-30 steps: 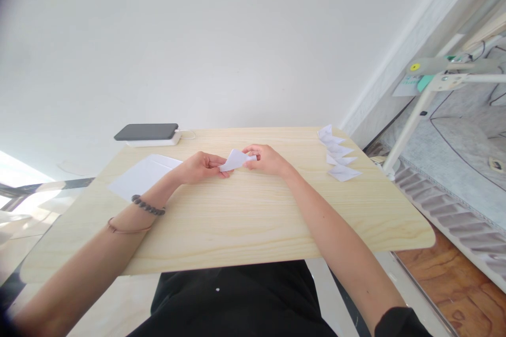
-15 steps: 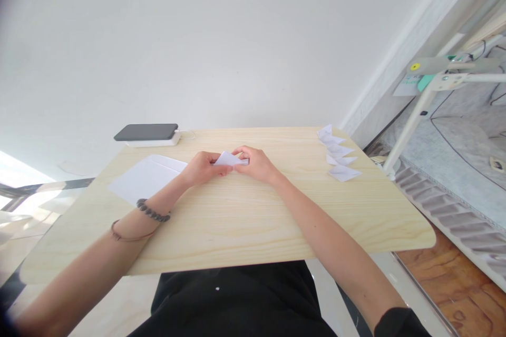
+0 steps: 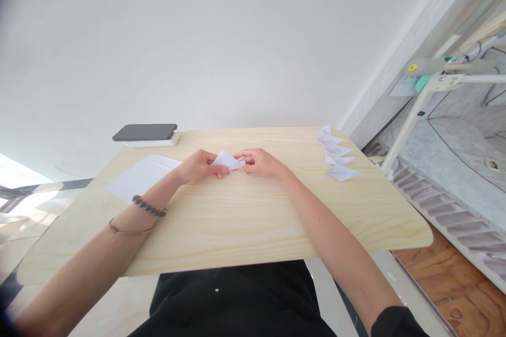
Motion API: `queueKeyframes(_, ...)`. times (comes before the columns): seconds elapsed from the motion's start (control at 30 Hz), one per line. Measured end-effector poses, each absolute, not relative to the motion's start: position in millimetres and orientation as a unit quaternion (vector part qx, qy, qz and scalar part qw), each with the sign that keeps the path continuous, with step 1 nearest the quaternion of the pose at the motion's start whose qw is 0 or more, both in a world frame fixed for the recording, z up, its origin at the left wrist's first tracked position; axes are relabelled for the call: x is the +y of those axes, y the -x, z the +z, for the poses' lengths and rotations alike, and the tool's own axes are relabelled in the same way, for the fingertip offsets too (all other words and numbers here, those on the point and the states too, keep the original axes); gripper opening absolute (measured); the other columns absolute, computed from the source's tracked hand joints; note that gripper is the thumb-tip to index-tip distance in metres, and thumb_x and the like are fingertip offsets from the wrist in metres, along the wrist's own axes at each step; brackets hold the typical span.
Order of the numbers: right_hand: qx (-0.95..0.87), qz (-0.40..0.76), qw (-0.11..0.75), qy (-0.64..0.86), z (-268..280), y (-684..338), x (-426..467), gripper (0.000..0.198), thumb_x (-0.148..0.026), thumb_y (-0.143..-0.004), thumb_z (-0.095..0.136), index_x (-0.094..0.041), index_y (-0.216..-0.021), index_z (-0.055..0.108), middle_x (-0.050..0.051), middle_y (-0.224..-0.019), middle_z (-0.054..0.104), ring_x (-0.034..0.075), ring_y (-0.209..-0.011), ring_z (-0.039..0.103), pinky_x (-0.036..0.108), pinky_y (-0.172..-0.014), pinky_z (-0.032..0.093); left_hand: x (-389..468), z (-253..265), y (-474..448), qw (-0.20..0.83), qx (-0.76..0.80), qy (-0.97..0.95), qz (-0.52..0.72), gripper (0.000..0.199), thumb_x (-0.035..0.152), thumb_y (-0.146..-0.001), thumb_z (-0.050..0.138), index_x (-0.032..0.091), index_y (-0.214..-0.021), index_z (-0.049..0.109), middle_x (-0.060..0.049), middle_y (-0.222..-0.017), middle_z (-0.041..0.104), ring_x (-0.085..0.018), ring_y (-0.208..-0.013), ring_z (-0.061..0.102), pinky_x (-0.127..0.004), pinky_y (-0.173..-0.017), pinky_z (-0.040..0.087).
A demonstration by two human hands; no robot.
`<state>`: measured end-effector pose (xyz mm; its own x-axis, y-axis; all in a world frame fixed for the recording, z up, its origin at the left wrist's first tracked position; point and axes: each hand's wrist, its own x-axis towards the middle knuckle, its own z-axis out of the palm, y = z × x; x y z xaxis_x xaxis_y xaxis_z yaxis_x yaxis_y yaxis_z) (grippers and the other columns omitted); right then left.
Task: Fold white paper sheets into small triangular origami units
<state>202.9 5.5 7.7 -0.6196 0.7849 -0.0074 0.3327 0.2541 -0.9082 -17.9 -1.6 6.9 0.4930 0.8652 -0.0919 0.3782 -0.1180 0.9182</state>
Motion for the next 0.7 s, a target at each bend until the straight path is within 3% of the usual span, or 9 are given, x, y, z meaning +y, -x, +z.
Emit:
queueKeyframes(0.17,-0.758,0.485,0.245,0.362,7,-198,2,0.037,-0.023,-0.068,0.055,-0.017,-0.104,0.055,0.003,-0.08,0.066,0.011,-0.066,0.055,0.022,-0.059,0.041,-1,7,19,0.495,0.442,-0.707,0.243,0.035,0.042,-0.061,0.065,0.014,-0.08,0.067,-0.003,-0.07,0.066,-0.015,-0.066,0.06,-0.025,-0.064,0.048)
queueKeyframes(0.37,-0.791,0.372,0.249,0.416,9,-191,-6,0.02,-0.033,-0.07,0.054,-0.015,-0.075,0.063,-0.001,-0.065,0.063,0.006,-0.05,0.044,0.019,-0.047,0.029,-5,10,16,0.461,0.439,-0.731,0.247,0.032,0.042,-0.063,0.063,0.014,-0.079,0.067,-0.001,-0.068,0.065,-0.014,-0.064,0.059,-0.023,-0.06,0.045)
queueKeyframes(0.7,-0.797,0.38,0.246,0.4,9,-193,-6,0.018,-0.028,-0.07,0.053,-0.016,-0.079,0.062,0.0,-0.067,0.064,0.008,-0.055,0.05,0.019,-0.049,0.033,-7,15,15,0.456,0.457,-0.728,0.231,0.03,0.041,-0.061,0.065,0.015,-0.076,0.067,0.0,-0.065,0.065,-0.014,-0.064,0.06,-0.021,-0.059,0.045)
